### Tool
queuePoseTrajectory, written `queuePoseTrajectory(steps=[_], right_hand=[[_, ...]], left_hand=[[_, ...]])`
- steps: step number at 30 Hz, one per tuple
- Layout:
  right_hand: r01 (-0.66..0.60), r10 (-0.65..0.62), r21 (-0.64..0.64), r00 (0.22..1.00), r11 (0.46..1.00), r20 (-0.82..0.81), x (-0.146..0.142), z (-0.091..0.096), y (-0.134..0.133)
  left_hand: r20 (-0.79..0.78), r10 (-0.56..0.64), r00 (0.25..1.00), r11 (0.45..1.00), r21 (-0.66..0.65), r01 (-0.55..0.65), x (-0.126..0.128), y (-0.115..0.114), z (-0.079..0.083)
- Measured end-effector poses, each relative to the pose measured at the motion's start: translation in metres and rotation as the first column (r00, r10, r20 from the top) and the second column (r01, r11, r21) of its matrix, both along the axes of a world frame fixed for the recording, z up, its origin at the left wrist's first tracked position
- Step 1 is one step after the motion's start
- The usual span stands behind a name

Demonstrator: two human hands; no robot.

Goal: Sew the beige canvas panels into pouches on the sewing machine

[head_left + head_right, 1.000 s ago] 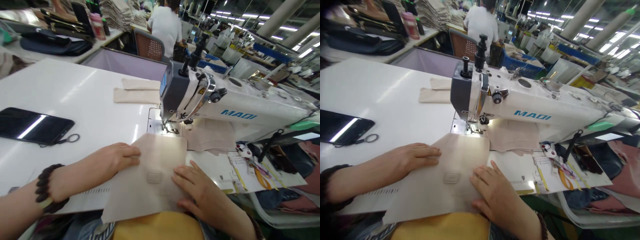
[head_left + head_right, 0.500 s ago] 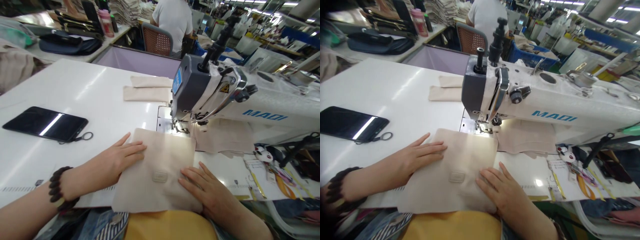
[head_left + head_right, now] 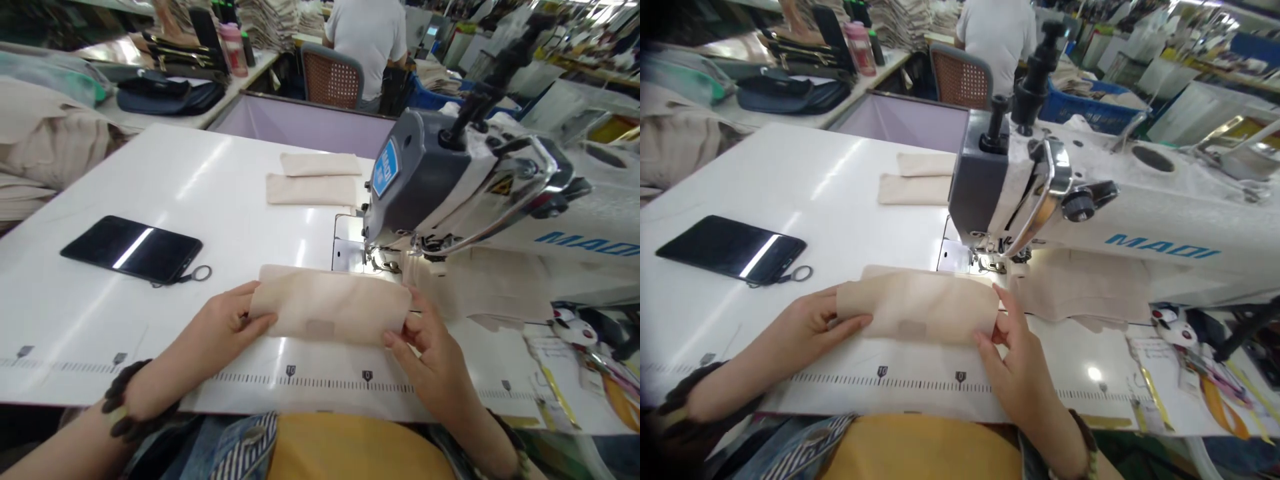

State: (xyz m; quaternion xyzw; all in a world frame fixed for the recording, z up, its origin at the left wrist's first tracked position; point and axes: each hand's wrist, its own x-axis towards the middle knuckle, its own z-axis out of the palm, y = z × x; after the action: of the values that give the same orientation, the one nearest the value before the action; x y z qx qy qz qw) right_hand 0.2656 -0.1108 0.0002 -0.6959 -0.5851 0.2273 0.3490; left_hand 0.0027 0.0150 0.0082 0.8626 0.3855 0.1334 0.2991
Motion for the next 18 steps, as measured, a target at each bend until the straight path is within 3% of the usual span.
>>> queuePoseTrajectory(steps=[3,6,13,18], right_hand=[[-0.065,0.037,0.138,0.979,0.988,0.201,0.000,-0.003,0.002],[-0.193,0.144,0.144,0.945,0.971,0.294,0.002,0.000,0.006],[-0.131,0.107,0.061,0.949,0.990,0.297,0.002,-0.002,0.014],[-0.146,0.095,0.107,0.920,0.983,0.381,0.001,-0.005,0.017]], left_hand=[[0.011,0.048,0.999,0.999,-0.008,-0.048,0.001,-0.005,-0.003],[-0.009,0.066,0.998,0.998,0.023,-0.066,0.003,-0.007,-0.004],[-0.011,0.220,0.975,0.976,-0.004,-0.220,-0.004,-0.011,-0.013],[0.027,0.137,0.990,0.985,0.099,-0.139,-0.007,-0.014,-0.013]])
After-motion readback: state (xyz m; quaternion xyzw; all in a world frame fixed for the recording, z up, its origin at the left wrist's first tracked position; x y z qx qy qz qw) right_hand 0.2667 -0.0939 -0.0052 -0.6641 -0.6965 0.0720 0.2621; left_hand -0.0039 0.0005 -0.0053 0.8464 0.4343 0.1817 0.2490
